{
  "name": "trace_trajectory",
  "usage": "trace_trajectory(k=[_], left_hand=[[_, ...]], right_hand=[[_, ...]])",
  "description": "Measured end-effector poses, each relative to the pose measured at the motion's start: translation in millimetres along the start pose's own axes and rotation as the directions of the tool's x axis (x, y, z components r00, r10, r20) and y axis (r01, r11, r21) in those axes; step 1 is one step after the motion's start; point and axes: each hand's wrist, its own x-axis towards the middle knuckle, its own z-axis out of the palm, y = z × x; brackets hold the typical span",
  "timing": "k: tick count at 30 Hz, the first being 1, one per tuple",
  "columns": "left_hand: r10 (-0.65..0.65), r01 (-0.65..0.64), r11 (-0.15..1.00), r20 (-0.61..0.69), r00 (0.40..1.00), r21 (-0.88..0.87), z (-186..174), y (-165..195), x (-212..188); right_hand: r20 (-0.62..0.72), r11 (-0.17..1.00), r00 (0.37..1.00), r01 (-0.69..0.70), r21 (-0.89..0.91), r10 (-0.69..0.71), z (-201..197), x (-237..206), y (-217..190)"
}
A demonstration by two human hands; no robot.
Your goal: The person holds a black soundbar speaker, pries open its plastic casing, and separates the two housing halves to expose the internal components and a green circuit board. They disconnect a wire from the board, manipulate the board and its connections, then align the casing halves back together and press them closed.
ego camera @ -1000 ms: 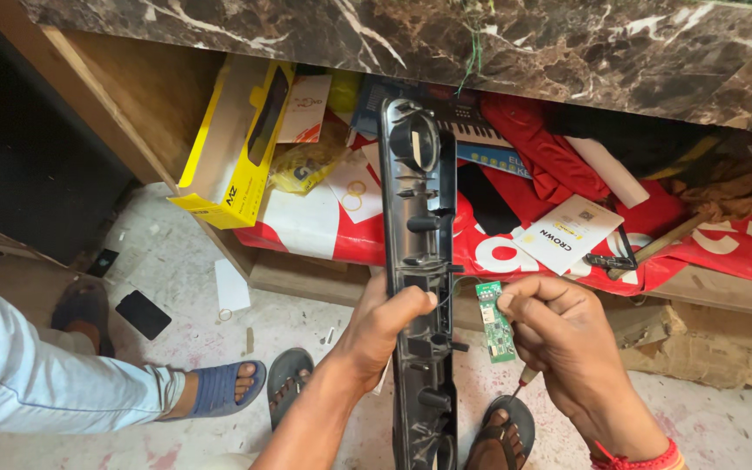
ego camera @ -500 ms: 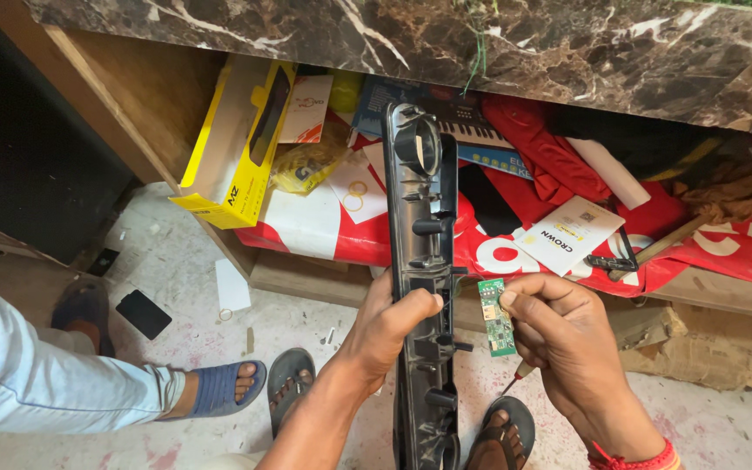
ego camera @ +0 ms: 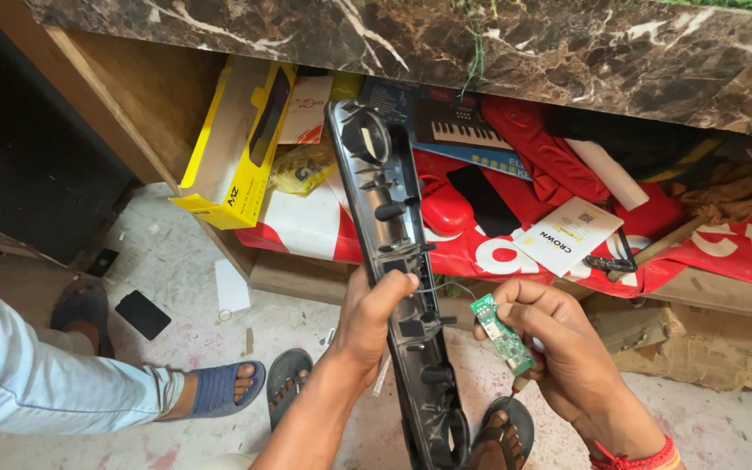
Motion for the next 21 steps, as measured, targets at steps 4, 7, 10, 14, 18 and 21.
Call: trace_trajectory(k=[4, 7, 10, 14, 18, 21], left_hand=[[-0.013, 0.013, 1.0, -0.017, 1.0, -0.019, -0.1, 1.0, 0.2], [-0.012, 0.011, 1.0, -0.032, 0.999, -0.007, 0.4, 0.7, 0.6], [-0.009, 0.008, 1.0, -0.036, 0.999, -0.004, 0.8, 0.5, 0.8], [-0.017, 0.016, 1.0, -0.034, 0.999, -0.022, 0.8, 1.1, 0.7], [-0.028, 0.027, 0.999, -0.031, 0.999, -0.029, 1.1, 0.5, 0.2], [-0.03, 0.029, 0.999, -0.033, 0.999, -0.02, 1.7, -1.3, 0.9]], right_hand=[[0.116, 0.994, 0.992, 0.047, 0.102, -0.058, -1.0, -2.4, -3.1], [0.15, 0.983, 0.985, 0.053, 0.175, -0.08, -2.6, -2.4, -3.5], [0.169, 0.968, 0.982, 0.04, 0.25, -0.084, -5.0, -2.4, -2.3], [0.166, 0.945, 0.986, -0.062, 0.321, 0.009, -9.1, 0.2, -0.4], [0.239, 0.869, 0.969, -0.164, 0.467, 0.054, -12.3, 2.9, 3.8], [0.247, 0.824, 0.965, -0.214, 0.525, 0.093, -14.0, 4.5, 5.4]])
